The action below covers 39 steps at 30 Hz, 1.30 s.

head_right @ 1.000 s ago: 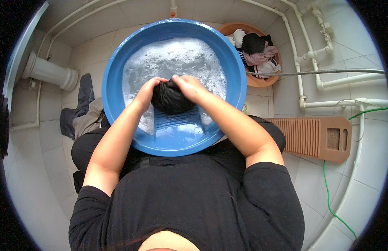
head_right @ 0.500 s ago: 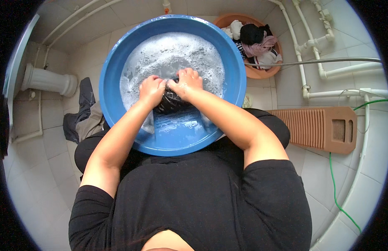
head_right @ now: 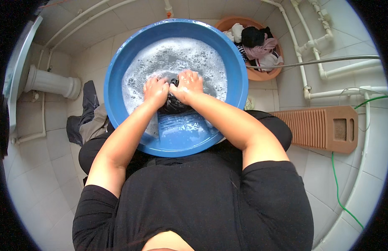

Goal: The person sits on the floor and hand-washes a dark garment in a blue basin filled with soapy water. They repeatedly scrub the fabric against the textured bottom of the basin, squeeze the item to wring out water, and submerge it to rinse.

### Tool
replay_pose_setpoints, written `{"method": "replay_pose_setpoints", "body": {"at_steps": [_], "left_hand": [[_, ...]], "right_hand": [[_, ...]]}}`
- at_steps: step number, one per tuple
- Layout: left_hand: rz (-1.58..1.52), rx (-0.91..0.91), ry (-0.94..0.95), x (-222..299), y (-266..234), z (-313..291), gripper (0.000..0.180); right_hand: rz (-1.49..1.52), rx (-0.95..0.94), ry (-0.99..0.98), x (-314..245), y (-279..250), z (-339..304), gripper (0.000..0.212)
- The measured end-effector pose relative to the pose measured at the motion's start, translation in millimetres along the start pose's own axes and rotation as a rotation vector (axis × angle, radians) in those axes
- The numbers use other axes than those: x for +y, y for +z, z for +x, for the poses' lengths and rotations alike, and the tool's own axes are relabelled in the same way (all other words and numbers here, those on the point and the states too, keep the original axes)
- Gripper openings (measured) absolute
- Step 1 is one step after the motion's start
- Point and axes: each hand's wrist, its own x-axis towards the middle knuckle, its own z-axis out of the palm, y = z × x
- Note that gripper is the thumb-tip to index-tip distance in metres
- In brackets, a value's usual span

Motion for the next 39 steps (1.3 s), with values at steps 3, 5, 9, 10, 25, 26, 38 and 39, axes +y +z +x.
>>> {"method": "replay_pose_setpoints", "body": {"at_steps": [3,5,9,10,25,26,38,39], "left_hand": [[-0.663,-0.512,-0.172,-14,-9,-1,0.035],[-0.82,-0.412,-0.171,-5,-35,-24,0.024],[-0.633,-0.106,-0.001,31,-57,-60,0.008],[-0.63,-0.189,-0.04,32,-57,-63,0.013],[-0.603,-0.054,0.028,38,-72,-67,0.012],[-0.565,-0.149,0.045,38,-70,-72,0.011],[-0.579,-0.197,-0.135,15,-43,-44,0.025],[-0.586,-0.081,0.005,26,-56,-55,0.019]], "right_hand": [[0.15,-0.461,0.058,-7,-27,8,0.045],[0.353,-0.303,-0.059,-12,-42,-28,0.039],[0.322,0.209,-0.43,-10,-39,-79,0.024],[0.279,0.134,-0.428,-9,-37,-79,0.023],[0.323,0.097,-0.398,-15,-50,-83,0.019],[0.306,0.033,-0.39,-15,-46,-84,0.019],[0.318,0.025,-0.097,-10,-25,-54,0.028],[0.383,0.105,-0.2,-6,-36,-71,0.025]]}}
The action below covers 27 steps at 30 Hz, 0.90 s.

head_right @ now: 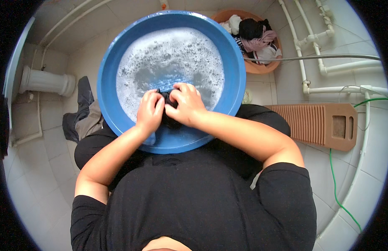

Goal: The person sits on the floor and hand-washes a dark garment in a blue basin filled with soapy water. They repeatedly scrub the fabric against the textured bottom of the basin, squeeze the item to wring out water, and submerge it to rinse.

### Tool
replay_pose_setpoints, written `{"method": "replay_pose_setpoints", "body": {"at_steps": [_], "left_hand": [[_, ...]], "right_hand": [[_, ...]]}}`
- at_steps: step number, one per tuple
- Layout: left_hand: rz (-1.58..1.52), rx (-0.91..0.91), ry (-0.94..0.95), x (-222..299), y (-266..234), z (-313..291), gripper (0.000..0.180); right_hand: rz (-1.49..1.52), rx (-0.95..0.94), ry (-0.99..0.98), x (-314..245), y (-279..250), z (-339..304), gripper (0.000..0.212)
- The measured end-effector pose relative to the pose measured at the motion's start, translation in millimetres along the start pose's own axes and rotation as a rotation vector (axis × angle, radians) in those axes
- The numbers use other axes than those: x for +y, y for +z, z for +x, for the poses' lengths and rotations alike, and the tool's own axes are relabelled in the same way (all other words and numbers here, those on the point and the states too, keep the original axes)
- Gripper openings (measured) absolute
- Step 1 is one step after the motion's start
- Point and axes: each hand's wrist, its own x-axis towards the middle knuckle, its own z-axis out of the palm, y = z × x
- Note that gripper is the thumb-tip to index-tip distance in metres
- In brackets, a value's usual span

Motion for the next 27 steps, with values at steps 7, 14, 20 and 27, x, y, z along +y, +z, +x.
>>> {"method": "replay_pose_setpoints", "body": {"at_steps": [7,14,20,27], "left_hand": [[0.114,-0.176,0.039,-23,11,15,0.018],[0.081,-0.115,-0.341,-20,6,16,0.034],[-0.01,-0.134,0.055,26,-13,-31,0.011],[-0.226,-0.168,0.179,-14,6,6,0.012]], "right_hand": [[-0.047,-0.248,0.035,21,17,31,0.028],[-0.291,-0.288,0.279,1,5,32,0.047],[-0.02,-0.238,-0.155,-15,-7,-29,0.039],[0.006,-0.15,-0.288,3,12,3,0.021]]}}
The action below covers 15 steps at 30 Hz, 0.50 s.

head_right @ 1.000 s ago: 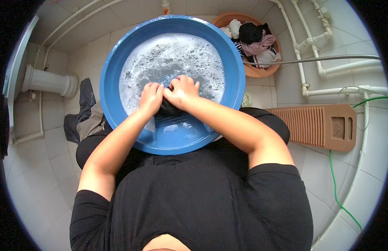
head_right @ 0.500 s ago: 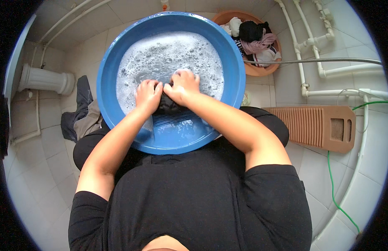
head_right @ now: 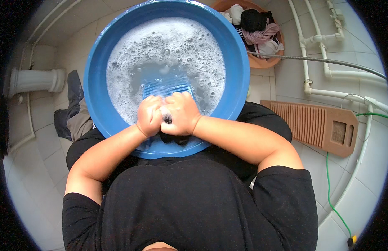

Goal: The person sits on the floor and hand-washes a dark garment in a blue basin filled with soapy water. They repeatedly scrub the fabric against the textured bottom of the basin, squeeze the item to wring out water, and submerge it to rinse.

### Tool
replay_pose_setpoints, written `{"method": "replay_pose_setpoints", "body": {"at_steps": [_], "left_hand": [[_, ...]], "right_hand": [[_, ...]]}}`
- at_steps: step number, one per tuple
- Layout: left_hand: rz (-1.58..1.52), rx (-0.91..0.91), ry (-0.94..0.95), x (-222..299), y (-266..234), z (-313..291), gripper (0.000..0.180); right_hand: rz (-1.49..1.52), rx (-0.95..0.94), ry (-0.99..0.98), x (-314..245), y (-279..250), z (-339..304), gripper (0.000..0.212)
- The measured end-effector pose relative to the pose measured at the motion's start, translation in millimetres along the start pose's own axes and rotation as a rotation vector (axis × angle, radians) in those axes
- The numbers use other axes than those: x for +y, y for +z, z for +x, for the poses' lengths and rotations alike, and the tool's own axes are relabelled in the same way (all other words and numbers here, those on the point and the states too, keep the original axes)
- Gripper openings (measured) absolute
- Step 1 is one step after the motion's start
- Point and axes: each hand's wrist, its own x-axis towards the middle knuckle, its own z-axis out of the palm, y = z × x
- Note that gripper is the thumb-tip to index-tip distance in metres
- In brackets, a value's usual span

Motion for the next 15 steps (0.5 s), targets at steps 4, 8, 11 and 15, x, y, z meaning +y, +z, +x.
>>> {"method": "replay_pose_setpoints", "body": {"at_steps": [4,8,11,15], "left_hand": [[-0.119,-0.071,-0.024,-18,-3,12,0.018],[-0.185,-0.067,-0.14,-23,-2,18,0.022],[-0.203,0.004,-0.158,-28,5,17,0.024],[-0.371,0.135,-0.351,-34,2,19,0.039]], "right_hand": [[0.102,-0.035,0.003,19,6,15,0.017],[0.271,-0.111,0.039,34,6,21,0.019],[0.3,-0.083,0.142,38,5,21,0.023],[0.517,-0.082,0.527,43,3,28,0.031]]}}
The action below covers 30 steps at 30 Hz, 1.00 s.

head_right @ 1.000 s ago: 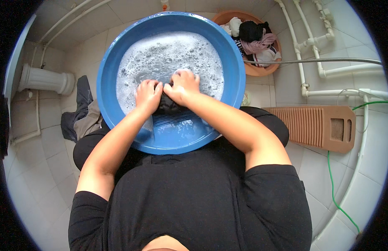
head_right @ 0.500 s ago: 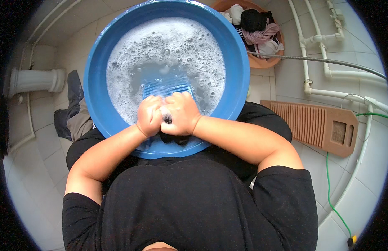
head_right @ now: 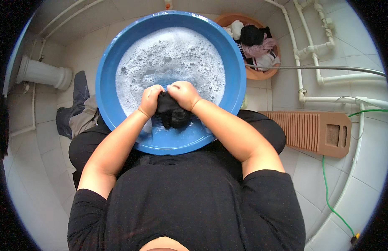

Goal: The person sits on the floor and hand-washes a dark garment in a blue basin filled with soapy water. They repeatedly scrub the fabric against the textured bottom of the basin, squeeze the item to wring out water, and submerge it to rinse.

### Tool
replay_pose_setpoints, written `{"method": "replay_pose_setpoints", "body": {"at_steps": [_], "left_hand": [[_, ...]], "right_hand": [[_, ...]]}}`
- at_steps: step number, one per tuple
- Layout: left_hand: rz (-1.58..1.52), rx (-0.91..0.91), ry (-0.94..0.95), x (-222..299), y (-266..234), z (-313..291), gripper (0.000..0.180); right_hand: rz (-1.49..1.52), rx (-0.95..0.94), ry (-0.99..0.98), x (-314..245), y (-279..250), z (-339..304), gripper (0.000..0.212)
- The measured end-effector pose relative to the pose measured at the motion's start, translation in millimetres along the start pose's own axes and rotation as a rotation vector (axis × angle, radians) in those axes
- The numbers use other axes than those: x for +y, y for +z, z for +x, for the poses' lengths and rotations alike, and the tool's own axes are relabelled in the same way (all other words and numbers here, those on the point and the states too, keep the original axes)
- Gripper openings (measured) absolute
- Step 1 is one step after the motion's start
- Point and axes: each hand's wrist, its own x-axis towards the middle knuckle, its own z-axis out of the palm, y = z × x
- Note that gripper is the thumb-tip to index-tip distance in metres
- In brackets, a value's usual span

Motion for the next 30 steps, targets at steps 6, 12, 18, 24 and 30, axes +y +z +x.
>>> {"method": "replay_pose_setpoints", "body": {"at_steps": [6,12,18,24,30], "left_hand": [[-0.929,0.418,-0.859,36,-54,15,0.068],[0.202,0.644,-0.311,-27,-76,11,0.054],[1.065,-0.092,-0.569,16,-41,14,0.067],[1.385,-0.312,-0.575,-66,-52,40,0.051],[1.059,-0.107,-0.703,-47,-75,57,0.04]], "right_hand": [[1.024,0.126,0.65,-16,-34,14,0.063],[0.066,0.403,0.111,32,-12,3,0.035],[-0.784,0.246,-0.181,4,22,-18,0.024],[-0.778,0.182,-0.14,1,21,-15,0.023],[-0.753,0.207,-0.14,2,21,-13,0.021]]}}
